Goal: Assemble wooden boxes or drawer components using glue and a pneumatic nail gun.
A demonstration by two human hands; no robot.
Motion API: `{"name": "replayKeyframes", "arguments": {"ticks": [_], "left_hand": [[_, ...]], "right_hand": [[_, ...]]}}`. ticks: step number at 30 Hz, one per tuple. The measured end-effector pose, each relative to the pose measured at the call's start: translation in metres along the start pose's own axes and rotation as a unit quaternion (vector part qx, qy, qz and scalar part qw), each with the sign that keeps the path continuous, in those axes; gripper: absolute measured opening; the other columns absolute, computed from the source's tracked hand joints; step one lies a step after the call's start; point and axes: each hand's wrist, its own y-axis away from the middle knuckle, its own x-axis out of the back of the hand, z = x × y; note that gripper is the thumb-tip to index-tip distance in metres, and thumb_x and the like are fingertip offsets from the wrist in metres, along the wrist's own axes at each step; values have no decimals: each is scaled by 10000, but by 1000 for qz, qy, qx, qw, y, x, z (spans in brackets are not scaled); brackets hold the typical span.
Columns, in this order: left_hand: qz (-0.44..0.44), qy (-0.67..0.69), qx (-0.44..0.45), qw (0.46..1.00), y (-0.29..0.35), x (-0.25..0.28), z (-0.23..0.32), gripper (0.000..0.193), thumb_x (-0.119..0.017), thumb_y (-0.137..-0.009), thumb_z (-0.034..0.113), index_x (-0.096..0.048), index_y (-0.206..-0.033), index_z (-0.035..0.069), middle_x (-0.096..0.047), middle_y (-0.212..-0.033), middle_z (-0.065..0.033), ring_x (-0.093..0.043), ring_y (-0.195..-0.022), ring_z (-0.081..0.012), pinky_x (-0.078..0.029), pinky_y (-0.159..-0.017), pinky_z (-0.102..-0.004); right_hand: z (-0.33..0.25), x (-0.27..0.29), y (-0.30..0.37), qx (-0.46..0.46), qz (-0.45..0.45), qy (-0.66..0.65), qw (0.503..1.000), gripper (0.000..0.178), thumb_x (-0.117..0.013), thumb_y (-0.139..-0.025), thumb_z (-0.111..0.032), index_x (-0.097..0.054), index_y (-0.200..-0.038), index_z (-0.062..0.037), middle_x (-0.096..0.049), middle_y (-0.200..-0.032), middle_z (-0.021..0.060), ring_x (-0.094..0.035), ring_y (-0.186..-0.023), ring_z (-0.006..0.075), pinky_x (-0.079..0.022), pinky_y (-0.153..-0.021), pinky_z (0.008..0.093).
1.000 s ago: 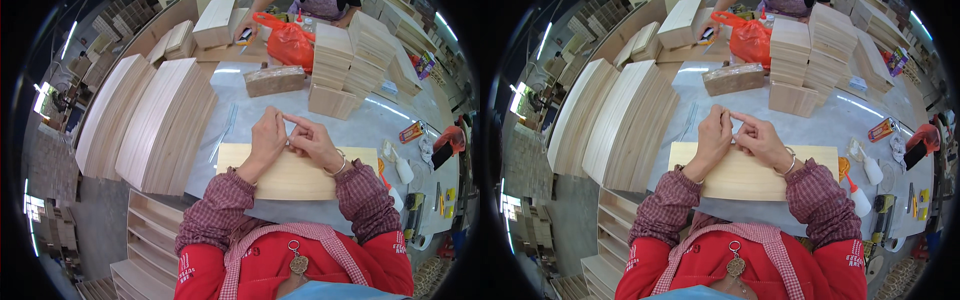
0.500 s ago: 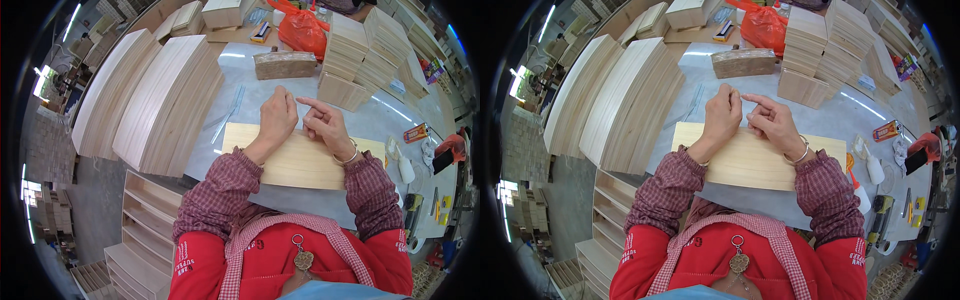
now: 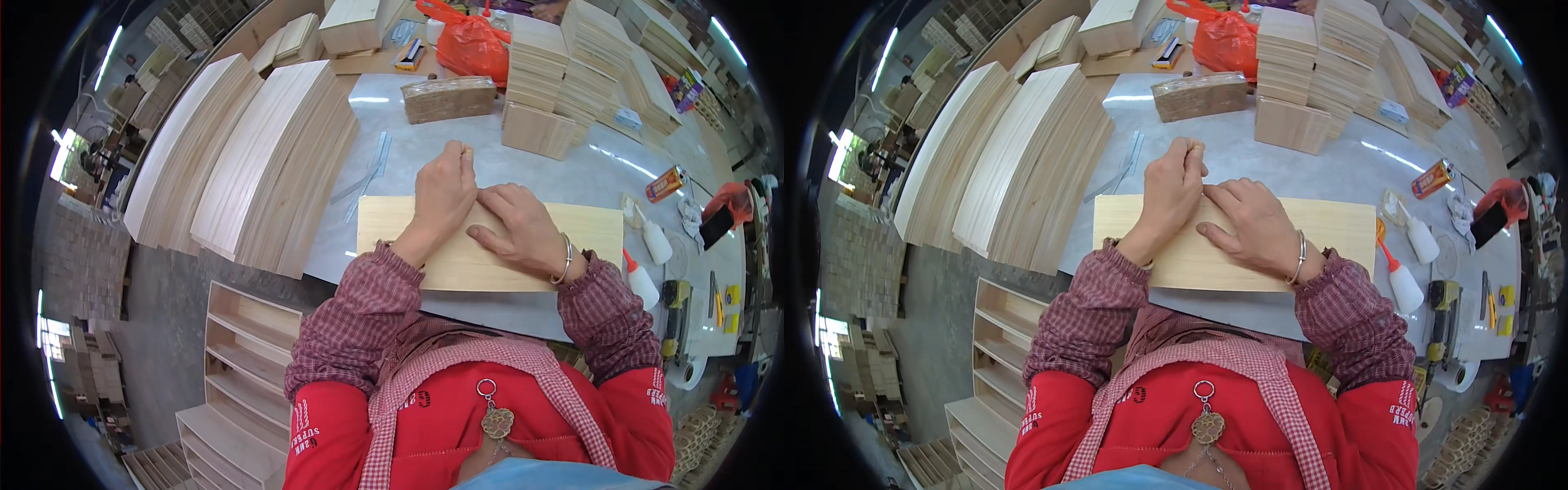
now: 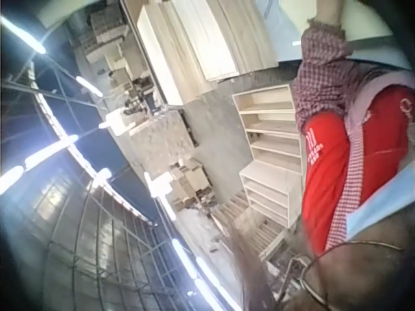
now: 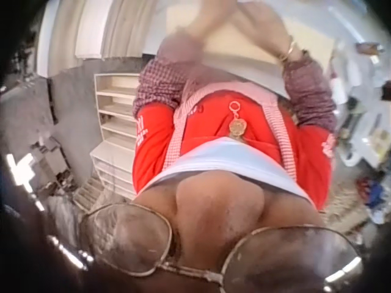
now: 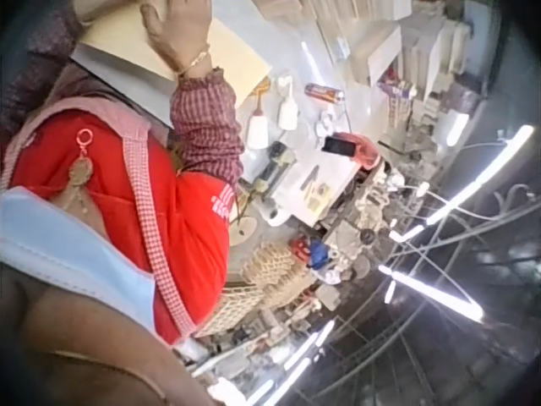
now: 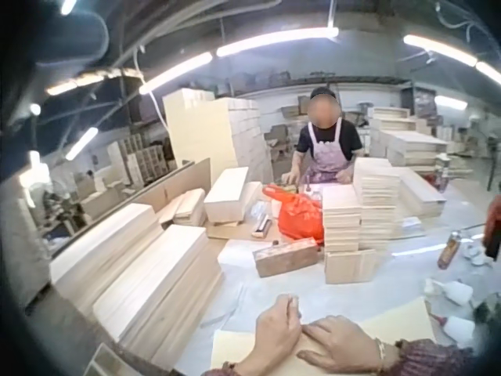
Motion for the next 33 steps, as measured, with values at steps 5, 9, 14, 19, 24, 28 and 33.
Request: {"name": "replayKeyframes", "arguments": {"ticks": [5, 9, 14, 19, 24, 28, 33], "left_hand": [[13, -138, -128, 982, 46, 12, 28, 192, -551, -891, 192, -592, -996, 35, -618, -724, -91, -567, -565, -232, -445, -529, -320], [-86, -279, -207, 934, 85, 29, 49, 319, -600, -873, 326, -595, -1023, 45, -629, -849, -76, -608, -683, -219, -460, -577, -310], [-141, -265, -290, 909, 119, 40, 59, 479, -592, -846, 446, -579, -980, -13, -596, -917, -123, -588, -776, -237, -458, -673, -285], [-130, -263, -312, 904, 140, 38, 62, 555, -590, -835, 481, -571, -1005, -47, -580, -978, -154, -573, -840, -265, -457, -768, -317], [-126, -259, -312, 905, 162, 39, 58, 551, -618, -806, 450, -566, -1037, -48, -569, -1036, -183, -561, -911, -302, -453, -823, -352], [-110, -281, -329, 895, 180, 42, 38, 531, -633, -789, 405, -561, -1059, -47, -548, -1096, -196, -544, -966, -321, -445, -851, -373], [-67, -115, -167, 977, 181, 48, 34, 502, -656, -825, 309, -518, -1162, -36, -545, -1176, -180, -571, -984, -315, -467, -841, -364]], "right_hand": [[-18, 21, 35, 74, 11, -21, 997, 389, -622, -785, -248, -579, -1091, -12, -588, -1023, 110, -547, -873, 266, -437, -806, 330], [-19, 77, 42, -50, -250, -83, 963, 427, -630, -794, -241, -580, -1141, 5, -612, -1036, 142, -574, -885, 295, -458, -816, 341], [35, 78, 50, -225, -286, -96, 927, 501, -638, -813, -355, -614, -1130, 31, -655, -1005, 157, -608, -854, 281, -475, -748, 333], [81, 24, 76, -183, -164, -82, 966, 447, -677, -785, -363, -661, -976, 41, -645, -826, 106, -569, -697, 224, -460, -650, 302], [60, 47, 55, -340, -338, -168, 861, 346, -698, -768, -329, -647, -779, 14, -567, -673, 29, -474, -591, 149, -409, -567, 256], [43, 59, 60, -289, -262, -200, 899, 268, -704, -734, -240, -568, -650, -25, -480, -591, -21, -397, -553, 104, -361, -514, 241], [-14, 78, 60, -177, -67, -148, 971, 118, -648, -736, -112, -584, -743, -13, -534, -672, 14, -452, -608, 125, -390, -585, 260]]}}
